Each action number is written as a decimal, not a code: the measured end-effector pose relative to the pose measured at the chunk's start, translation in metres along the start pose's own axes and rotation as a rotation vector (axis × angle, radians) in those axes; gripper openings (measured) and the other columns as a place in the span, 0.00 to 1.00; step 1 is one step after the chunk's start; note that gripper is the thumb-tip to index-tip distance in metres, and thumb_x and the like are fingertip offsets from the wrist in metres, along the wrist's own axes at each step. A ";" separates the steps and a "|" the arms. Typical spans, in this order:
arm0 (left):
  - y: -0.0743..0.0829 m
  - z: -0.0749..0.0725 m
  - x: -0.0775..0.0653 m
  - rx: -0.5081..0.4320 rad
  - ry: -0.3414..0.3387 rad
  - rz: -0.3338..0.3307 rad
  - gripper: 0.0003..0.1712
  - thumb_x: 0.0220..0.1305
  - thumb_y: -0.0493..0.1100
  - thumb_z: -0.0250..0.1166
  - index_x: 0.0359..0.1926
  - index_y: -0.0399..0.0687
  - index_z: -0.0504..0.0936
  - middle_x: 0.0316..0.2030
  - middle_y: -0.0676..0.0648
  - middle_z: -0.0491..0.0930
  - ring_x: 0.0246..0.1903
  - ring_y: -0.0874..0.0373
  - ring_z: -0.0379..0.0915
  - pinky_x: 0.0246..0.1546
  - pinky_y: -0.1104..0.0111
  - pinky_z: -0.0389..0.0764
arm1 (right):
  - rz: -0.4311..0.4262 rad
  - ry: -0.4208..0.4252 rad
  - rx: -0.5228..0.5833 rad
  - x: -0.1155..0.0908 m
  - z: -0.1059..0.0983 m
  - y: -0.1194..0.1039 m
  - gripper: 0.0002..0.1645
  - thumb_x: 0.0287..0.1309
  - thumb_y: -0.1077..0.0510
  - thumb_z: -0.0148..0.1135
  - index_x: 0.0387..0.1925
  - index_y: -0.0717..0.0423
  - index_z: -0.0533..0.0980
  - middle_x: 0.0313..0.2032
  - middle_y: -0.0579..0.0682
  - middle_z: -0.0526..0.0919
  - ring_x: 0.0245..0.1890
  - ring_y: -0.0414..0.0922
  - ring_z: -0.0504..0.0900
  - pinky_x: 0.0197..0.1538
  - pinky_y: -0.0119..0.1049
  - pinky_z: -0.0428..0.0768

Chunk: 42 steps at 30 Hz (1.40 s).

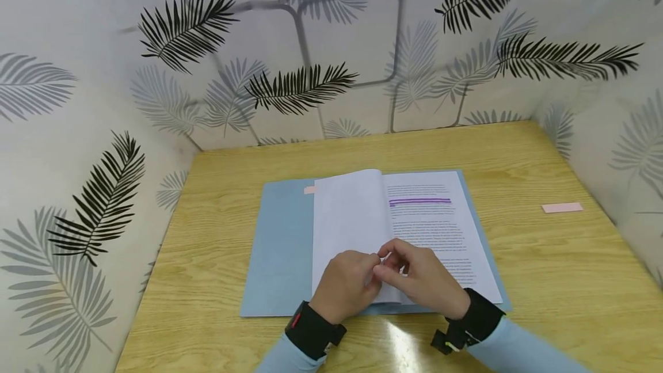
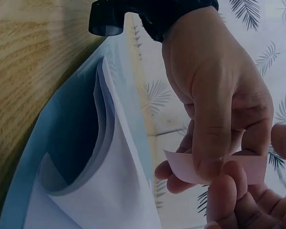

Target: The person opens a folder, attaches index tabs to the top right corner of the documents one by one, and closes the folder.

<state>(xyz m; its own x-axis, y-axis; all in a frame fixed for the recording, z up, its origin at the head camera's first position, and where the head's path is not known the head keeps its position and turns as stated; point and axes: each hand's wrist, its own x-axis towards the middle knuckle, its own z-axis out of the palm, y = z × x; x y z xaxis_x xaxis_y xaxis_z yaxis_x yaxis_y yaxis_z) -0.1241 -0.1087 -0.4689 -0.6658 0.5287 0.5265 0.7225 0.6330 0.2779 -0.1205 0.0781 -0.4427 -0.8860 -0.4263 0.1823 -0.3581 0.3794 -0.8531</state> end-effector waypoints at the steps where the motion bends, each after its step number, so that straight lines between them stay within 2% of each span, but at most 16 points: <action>1: 0.000 0.000 -0.001 0.003 -0.003 -0.001 0.11 0.51 0.38 0.66 0.21 0.52 0.71 0.14 0.58 0.64 0.16 0.67 0.60 0.20 0.74 0.62 | 0.001 0.013 0.005 0.000 0.001 0.000 0.08 0.60 0.49 0.65 0.38 0.44 0.76 0.24 0.38 0.77 0.23 0.37 0.73 0.26 0.31 0.72; 9: 0.000 0.000 -0.004 -0.009 0.015 0.001 0.09 0.54 0.38 0.66 0.23 0.52 0.73 0.15 0.59 0.66 0.16 0.68 0.59 0.20 0.77 0.61 | 0.053 0.055 0.005 0.001 0.003 0.001 0.08 0.60 0.47 0.65 0.30 0.42 0.76 0.24 0.37 0.78 0.25 0.38 0.75 0.27 0.31 0.73; 14: -0.002 -0.001 -0.005 -0.053 0.043 -0.009 0.05 0.56 0.39 0.68 0.28 0.50 0.78 0.22 0.56 0.77 0.21 0.67 0.68 0.24 0.77 0.69 | 0.047 0.057 0.005 0.000 0.000 0.001 0.06 0.59 0.55 0.66 0.30 0.43 0.76 0.28 0.37 0.80 0.28 0.39 0.76 0.28 0.33 0.74; 17: -0.003 -0.003 -0.005 -0.087 0.056 -0.032 0.05 0.56 0.40 0.69 0.31 0.49 0.80 0.27 0.54 0.81 0.25 0.65 0.72 0.27 0.75 0.73 | 0.040 0.057 -0.003 0.000 -0.003 0.000 0.06 0.58 0.61 0.65 0.32 0.47 0.76 0.30 0.38 0.80 0.30 0.39 0.76 0.33 0.34 0.75; 21: -0.004 -0.006 -0.005 -0.114 0.065 -0.052 0.06 0.55 0.40 0.71 0.32 0.48 0.80 0.28 0.53 0.81 0.28 0.64 0.75 0.30 0.73 0.75 | 0.044 0.045 -0.014 -0.001 -0.008 0.000 0.08 0.58 0.66 0.62 0.37 0.52 0.78 0.32 0.41 0.81 0.31 0.40 0.76 0.34 0.34 0.75; 27: -0.006 -0.008 -0.008 -0.173 0.055 -0.055 0.09 0.56 0.43 0.72 0.34 0.49 0.79 0.30 0.54 0.79 0.32 0.62 0.76 0.35 0.74 0.76 | 0.044 0.031 -0.037 -0.002 -0.013 -0.001 0.14 0.56 0.70 0.58 0.38 0.49 0.80 0.35 0.40 0.82 0.32 0.39 0.75 0.32 0.33 0.74; 34: -0.009 -0.008 -0.008 -0.183 0.081 -0.008 0.10 0.55 0.42 0.72 0.34 0.51 0.77 0.32 0.56 0.78 0.35 0.65 0.74 0.38 0.77 0.75 | 0.060 0.043 -0.044 -0.003 -0.018 0.002 0.15 0.56 0.70 0.58 0.38 0.48 0.79 0.34 0.40 0.81 0.29 0.40 0.75 0.30 0.32 0.74; 38: -0.008 -0.009 -0.006 -0.173 0.083 -0.003 0.10 0.55 0.41 0.72 0.33 0.51 0.77 0.32 0.56 0.78 0.34 0.66 0.73 0.38 0.77 0.75 | 0.057 0.053 -0.065 -0.003 -0.020 0.006 0.15 0.55 0.70 0.58 0.37 0.48 0.80 0.33 0.40 0.81 0.29 0.39 0.74 0.31 0.31 0.73; 42: -0.006 -0.011 -0.003 -0.153 0.074 -0.001 0.10 0.55 0.40 0.72 0.32 0.51 0.77 0.32 0.56 0.79 0.34 0.65 0.74 0.38 0.77 0.76 | 0.055 0.043 -0.103 -0.002 -0.021 0.008 0.10 0.57 0.66 0.62 0.36 0.48 0.80 0.33 0.39 0.81 0.32 0.38 0.74 0.33 0.31 0.72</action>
<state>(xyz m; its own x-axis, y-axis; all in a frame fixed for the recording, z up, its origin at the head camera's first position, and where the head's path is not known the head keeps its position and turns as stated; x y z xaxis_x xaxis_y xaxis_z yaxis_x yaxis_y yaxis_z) -0.1244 -0.1205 -0.4638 -0.6547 0.4815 0.5827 0.7458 0.5369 0.3943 -0.1281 0.0993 -0.4392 -0.9164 -0.3674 0.1590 -0.3347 0.4851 -0.8079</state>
